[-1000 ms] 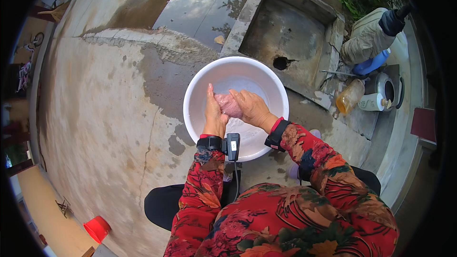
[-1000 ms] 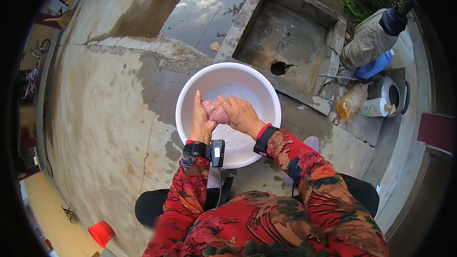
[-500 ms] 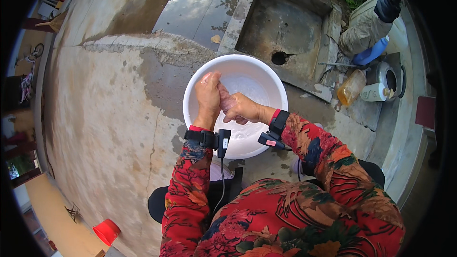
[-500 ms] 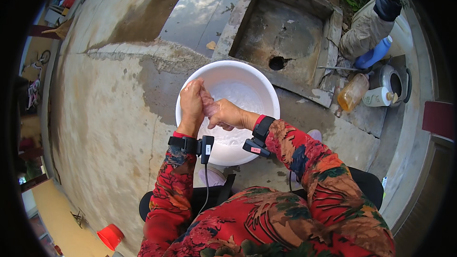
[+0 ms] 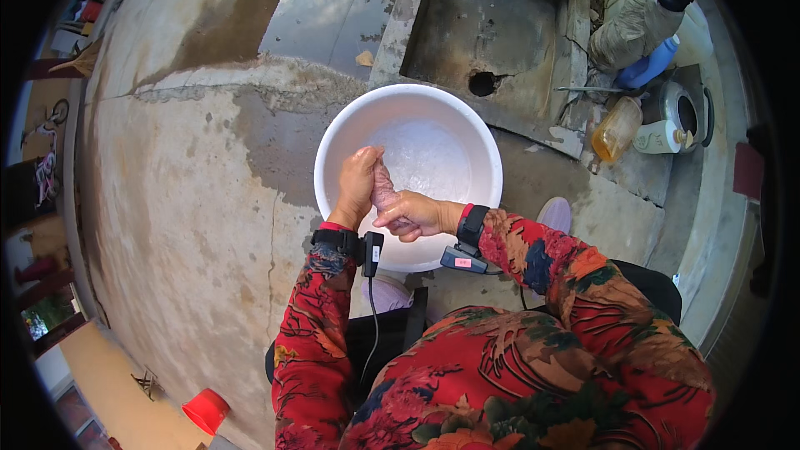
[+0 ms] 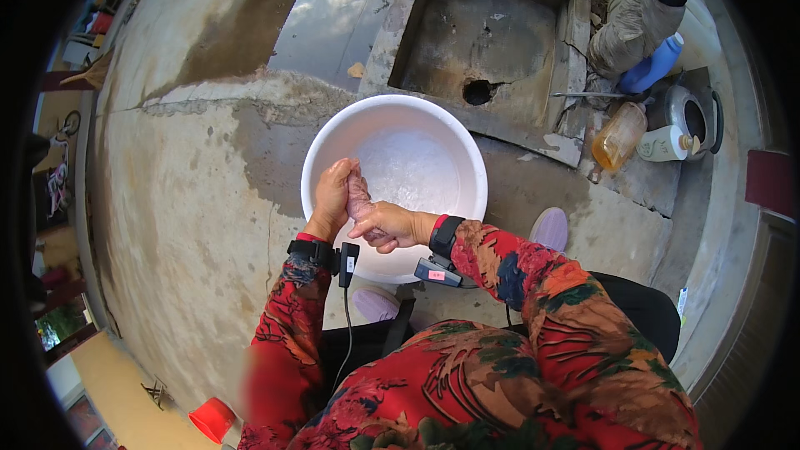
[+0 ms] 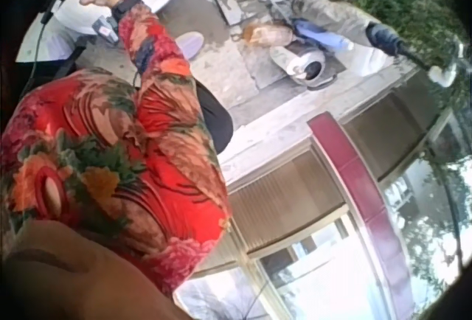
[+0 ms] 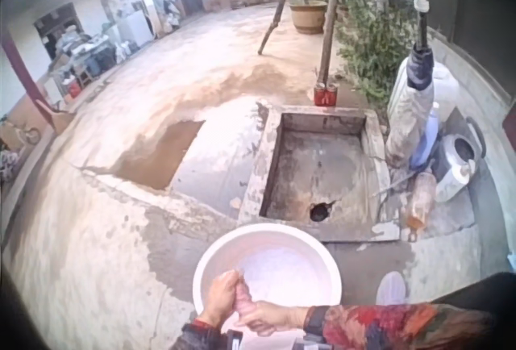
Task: The person wipes a metal door frame and screen door with a cloth, then washes the cloth in a basin of water, refills the basin, and resumes wiping the door frame.
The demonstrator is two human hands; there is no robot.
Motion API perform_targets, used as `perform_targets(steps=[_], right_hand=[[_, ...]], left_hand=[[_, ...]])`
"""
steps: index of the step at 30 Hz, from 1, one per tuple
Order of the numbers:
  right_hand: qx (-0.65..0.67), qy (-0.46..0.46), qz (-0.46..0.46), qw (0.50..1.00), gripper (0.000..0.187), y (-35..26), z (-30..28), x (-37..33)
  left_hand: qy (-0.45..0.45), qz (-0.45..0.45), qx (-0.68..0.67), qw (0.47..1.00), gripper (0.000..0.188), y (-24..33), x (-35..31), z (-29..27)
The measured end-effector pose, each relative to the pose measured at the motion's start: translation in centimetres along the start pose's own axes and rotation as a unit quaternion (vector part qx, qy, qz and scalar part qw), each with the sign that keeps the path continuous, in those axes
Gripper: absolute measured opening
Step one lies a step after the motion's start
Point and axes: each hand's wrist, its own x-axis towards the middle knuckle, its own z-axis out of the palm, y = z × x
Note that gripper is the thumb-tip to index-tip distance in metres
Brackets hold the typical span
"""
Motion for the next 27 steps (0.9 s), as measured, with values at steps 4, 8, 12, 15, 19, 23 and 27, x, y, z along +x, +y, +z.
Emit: perform_targets(steps=[4, 8, 12, 15, 19, 23, 27], right_hand=[[-0.559, 0.169, -0.078, 0.808, 0.07, -3.8, -4.2, -2.0], [-0.64, 0.477, -0.125, 0.589, 0.047, -7.6, -8.6, -9.1], [-0.599, 0.452, 0.079, 0.656, 0.045, -6.0, -10.8, -13.1], [-0.255, 0.536, -0.032, 0.804, 0.045, -1.9, -10.4, -11.0], [-0.094, 0.508, -0.083, 0.852, 0.045, -1.5, -8.7, -9.1], [-0.097, 0.456, -0.117, 0.877, 0.043, -5.4, -5.9, -9.0], [-0.167, 0.459, -0.15, 0.86, 0.046, -8.7, -4.2, -10.9]], left_hand=[[0.117, 0.049, 0.045, 0.991, 0.014, -0.1, 1.3, -2.3], [0.172, 0.029, 0.05, 0.983, 0.017, 4.0, 1.5, -7.8], [0.204, -0.003, 0.059, 0.977, 0.017, 7.2, -0.6, -13.5], [0.256, -0.007, 0.008, 0.967, 0.016, 7.0, -2.1, -16.1], [0.269, -0.046, -0.016, 0.962, 0.015, 5.5, -3.7, -18.0], [0.275, -0.041, -0.018, 0.96, 0.015, 5.1, -4.1, -18.8], [0.282, -0.002, -0.013, 0.959, 0.016, 5.4, -4.3, -19.1]])
